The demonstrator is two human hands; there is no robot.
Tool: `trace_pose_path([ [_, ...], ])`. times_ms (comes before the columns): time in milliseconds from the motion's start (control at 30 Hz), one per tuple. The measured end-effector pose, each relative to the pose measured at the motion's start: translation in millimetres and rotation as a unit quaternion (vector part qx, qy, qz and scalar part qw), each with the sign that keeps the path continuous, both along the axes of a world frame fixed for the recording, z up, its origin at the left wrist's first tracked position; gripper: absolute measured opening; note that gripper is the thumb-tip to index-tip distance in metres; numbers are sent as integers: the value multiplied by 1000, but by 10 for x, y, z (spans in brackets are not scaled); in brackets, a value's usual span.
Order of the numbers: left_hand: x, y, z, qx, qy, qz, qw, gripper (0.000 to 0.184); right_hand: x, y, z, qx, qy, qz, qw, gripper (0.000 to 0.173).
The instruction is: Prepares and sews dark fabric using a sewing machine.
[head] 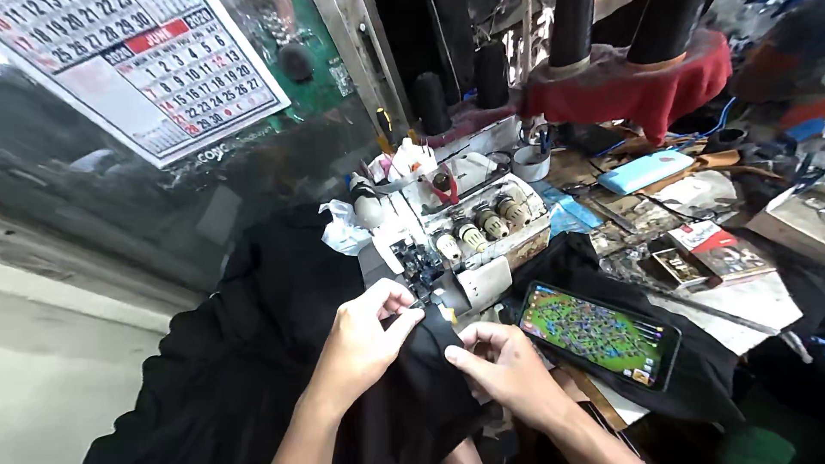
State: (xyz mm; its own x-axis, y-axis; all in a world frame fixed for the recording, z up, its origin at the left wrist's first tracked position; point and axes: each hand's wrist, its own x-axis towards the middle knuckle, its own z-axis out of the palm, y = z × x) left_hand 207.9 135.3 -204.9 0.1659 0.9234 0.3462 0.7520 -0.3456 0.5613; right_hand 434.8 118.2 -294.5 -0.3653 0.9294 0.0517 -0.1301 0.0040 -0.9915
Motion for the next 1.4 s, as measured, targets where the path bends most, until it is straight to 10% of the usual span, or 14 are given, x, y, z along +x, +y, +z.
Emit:
trace_pose_path([
  [500, 145, -104, -60, 127, 145, 99, 976, 17, -204, 24, -14, 47, 1, -115, 992, 23],
  [1067, 271, -312, -87, 167, 139, 140, 966, 22, -335, -349, 23, 77, 13, 98, 992, 17],
  [1233, 74, -169, -308, 1, 140, 213, 967, 52, -418, -386, 29, 104, -6, 101, 989, 24],
  [1400, -113, -397, -143, 37, 217, 207, 953, 36, -274, -510, 48, 118, -35, 118, 985, 19],
])
